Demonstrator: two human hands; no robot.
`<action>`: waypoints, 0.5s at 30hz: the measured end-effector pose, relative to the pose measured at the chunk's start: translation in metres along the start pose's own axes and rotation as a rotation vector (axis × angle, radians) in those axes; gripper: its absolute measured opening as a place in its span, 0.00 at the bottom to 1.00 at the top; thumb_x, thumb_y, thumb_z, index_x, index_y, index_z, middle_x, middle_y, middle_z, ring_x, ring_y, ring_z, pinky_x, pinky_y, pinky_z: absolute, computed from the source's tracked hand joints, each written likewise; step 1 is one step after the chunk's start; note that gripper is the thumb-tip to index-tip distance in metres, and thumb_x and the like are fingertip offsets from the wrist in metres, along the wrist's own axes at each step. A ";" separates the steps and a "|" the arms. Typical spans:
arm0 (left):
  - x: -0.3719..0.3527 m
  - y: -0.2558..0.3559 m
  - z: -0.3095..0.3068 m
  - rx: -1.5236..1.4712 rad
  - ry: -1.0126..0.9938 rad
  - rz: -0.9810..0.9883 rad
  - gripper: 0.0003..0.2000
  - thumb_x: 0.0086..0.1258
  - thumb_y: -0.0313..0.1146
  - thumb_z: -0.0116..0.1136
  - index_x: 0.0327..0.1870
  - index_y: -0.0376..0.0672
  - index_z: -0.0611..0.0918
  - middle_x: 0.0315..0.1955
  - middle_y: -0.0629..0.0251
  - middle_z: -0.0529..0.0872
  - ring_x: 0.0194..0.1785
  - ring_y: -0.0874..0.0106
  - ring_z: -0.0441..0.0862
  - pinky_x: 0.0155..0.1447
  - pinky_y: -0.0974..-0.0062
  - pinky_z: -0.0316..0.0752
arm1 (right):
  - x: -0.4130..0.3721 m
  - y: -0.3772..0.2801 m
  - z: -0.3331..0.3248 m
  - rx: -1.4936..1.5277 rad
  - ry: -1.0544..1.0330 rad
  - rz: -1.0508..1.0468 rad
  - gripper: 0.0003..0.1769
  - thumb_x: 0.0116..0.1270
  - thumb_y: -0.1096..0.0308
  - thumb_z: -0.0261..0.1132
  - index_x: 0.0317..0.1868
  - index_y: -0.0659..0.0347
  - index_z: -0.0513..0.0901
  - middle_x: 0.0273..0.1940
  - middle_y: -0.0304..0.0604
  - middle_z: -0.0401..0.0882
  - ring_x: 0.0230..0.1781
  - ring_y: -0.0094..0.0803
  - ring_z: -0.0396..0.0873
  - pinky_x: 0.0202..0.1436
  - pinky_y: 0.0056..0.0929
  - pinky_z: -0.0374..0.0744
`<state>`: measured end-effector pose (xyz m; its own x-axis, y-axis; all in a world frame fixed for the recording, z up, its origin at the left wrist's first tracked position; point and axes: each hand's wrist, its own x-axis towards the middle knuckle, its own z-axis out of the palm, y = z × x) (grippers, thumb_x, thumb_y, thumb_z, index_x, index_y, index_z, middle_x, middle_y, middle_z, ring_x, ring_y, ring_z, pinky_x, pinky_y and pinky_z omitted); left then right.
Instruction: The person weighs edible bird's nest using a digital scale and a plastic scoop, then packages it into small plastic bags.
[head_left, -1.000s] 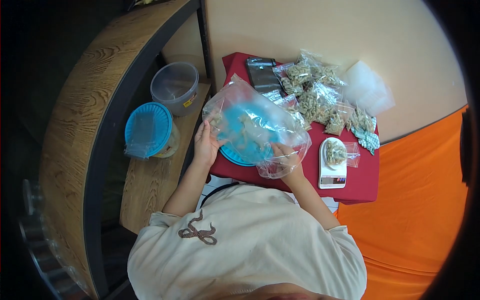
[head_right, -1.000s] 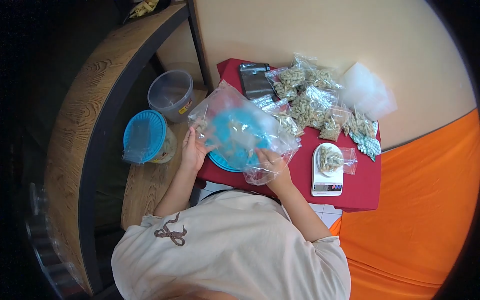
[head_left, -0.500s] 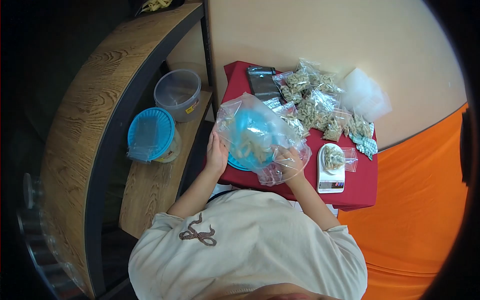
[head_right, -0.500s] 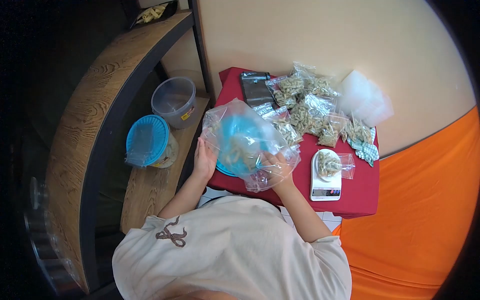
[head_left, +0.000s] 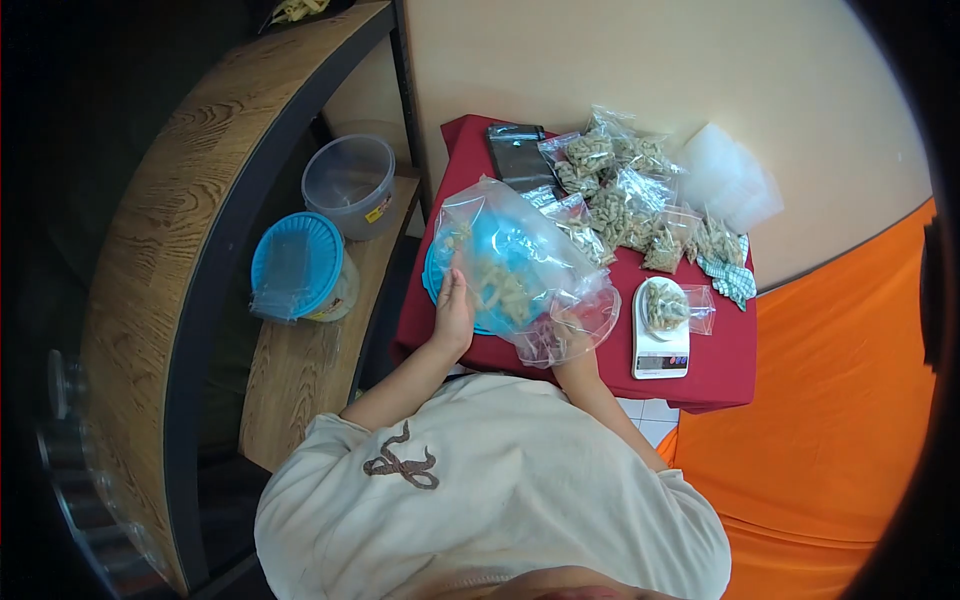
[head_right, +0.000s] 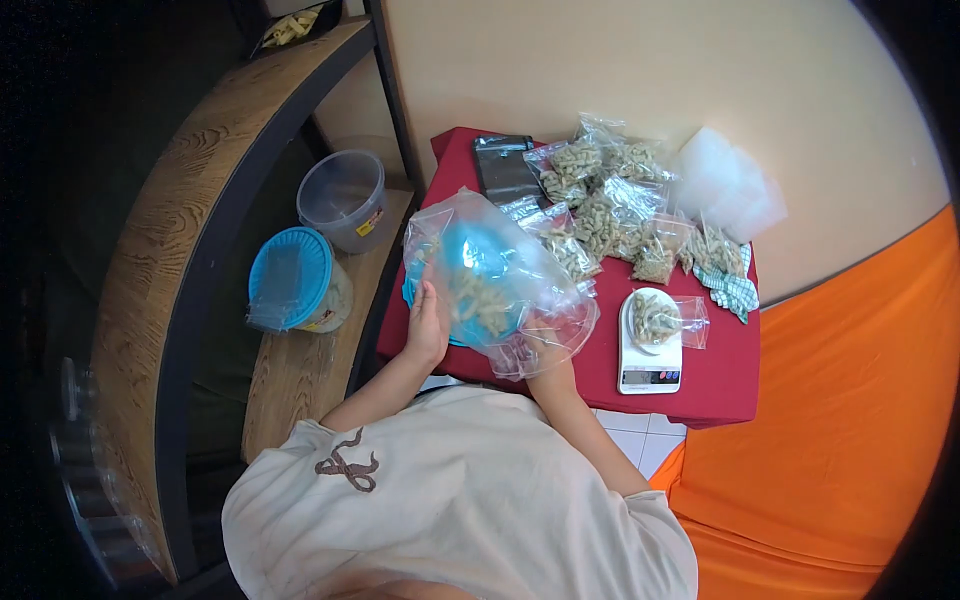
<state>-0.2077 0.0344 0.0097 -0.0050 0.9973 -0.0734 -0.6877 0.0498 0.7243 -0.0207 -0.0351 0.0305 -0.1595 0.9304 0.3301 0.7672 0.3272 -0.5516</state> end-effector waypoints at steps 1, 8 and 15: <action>-0.001 0.003 0.005 0.002 -0.025 0.018 0.24 0.74 0.42 0.38 0.66 0.41 0.57 0.64 0.64 0.60 0.66 0.71 0.57 0.68 0.72 0.51 | 0.001 0.002 0.001 -0.001 0.003 0.005 0.28 0.52 0.80 0.58 0.57 0.60 0.70 0.49 0.53 0.73 0.48 0.47 0.74 0.48 0.36 0.75; 0.006 0.008 0.017 -0.152 -0.159 -0.022 0.25 0.73 0.46 0.35 0.68 0.50 0.53 0.66 0.64 0.56 0.68 0.66 0.55 0.69 0.65 0.51 | 0.002 0.008 0.023 0.099 0.006 -0.165 0.25 0.55 0.77 0.60 0.57 0.61 0.71 0.47 0.55 0.75 0.45 0.46 0.76 0.47 0.33 0.76; 0.015 0.001 0.023 -0.123 -0.220 0.000 0.25 0.73 0.48 0.35 0.68 0.50 0.54 0.66 0.65 0.57 0.67 0.66 0.56 0.69 0.64 0.51 | 0.009 0.015 0.030 0.428 0.028 0.023 0.20 0.60 0.76 0.57 0.54 0.64 0.75 0.41 0.50 0.80 0.38 0.34 0.79 0.42 0.26 0.75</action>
<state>-0.1920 0.0508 0.0254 0.1437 0.9857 0.0879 -0.7710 0.0559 0.6344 -0.0288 -0.0173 0.0023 -0.1239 0.9352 0.3316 0.4423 0.3512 -0.8253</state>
